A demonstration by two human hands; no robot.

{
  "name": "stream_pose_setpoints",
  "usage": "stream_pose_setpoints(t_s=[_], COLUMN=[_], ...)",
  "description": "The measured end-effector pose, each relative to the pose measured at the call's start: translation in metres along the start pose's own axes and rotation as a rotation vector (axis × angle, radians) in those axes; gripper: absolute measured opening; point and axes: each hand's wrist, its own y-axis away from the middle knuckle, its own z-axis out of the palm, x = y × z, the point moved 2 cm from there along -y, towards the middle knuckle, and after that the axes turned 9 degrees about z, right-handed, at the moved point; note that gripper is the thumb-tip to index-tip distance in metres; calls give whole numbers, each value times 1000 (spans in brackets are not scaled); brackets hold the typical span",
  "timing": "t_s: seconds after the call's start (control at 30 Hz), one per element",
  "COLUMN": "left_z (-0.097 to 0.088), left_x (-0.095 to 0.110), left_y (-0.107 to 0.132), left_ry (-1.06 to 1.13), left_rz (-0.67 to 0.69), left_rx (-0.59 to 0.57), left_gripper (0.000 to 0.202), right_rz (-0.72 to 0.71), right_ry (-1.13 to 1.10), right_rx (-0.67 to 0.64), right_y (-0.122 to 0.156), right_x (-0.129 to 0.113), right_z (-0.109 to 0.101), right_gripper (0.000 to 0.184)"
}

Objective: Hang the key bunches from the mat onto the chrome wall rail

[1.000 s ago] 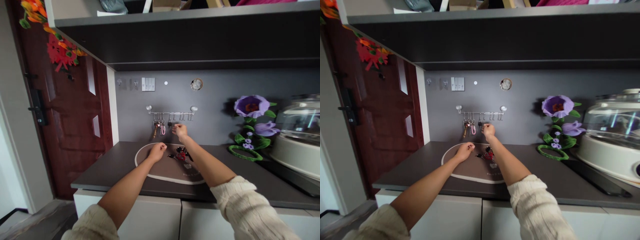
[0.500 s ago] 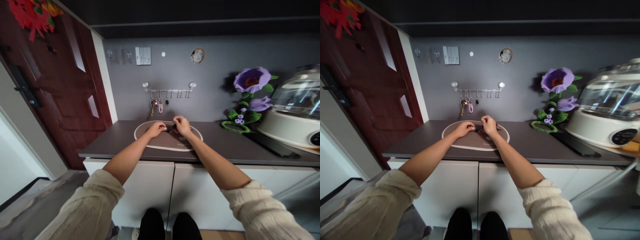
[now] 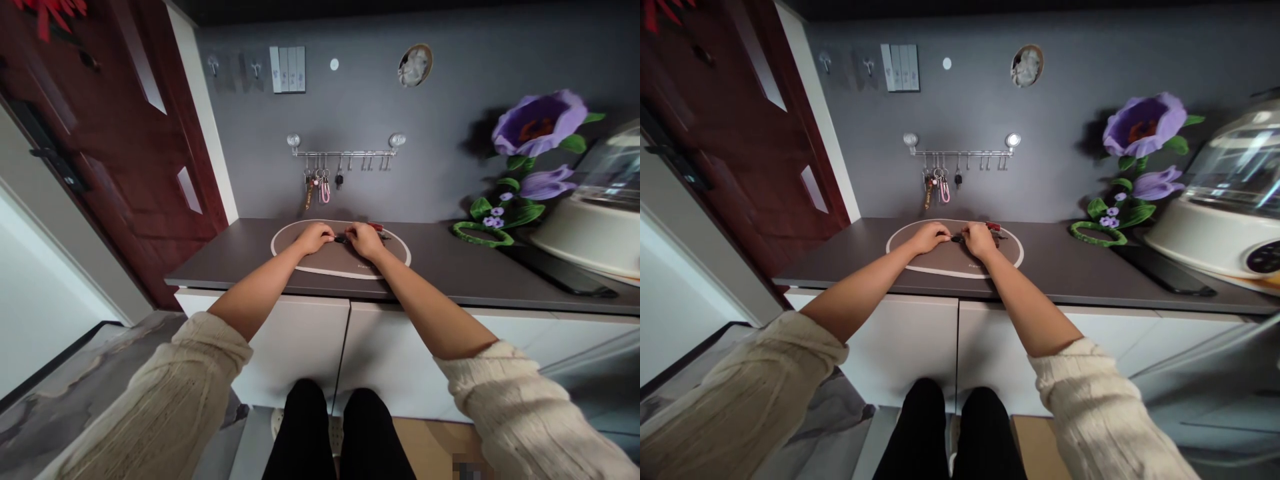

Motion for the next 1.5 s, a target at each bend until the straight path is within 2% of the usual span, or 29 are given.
stream_pose_setpoints(t_s=[0.4,0.93,1.27,1.5], left_z=[-5,-7,-2,-2], left_x=[2,10,1,2], left_y=[1,3,2,3], left_ry=[124,655,685,676], left_rz=[-104,-261,-294,-284], left_rx=[135,264,306,301], left_gripper=[14,19,26,27], right_rz=[-119,-115,-110,-9], right_ry=[-3,-324,-434,-582], right_rx=[-7,26,14,-23], right_y=[-3,0,0,-2], right_x=[-1,-8,-7,-5], right_z=[2,-4,-4,-1], right_gripper=[17,14,19,23])
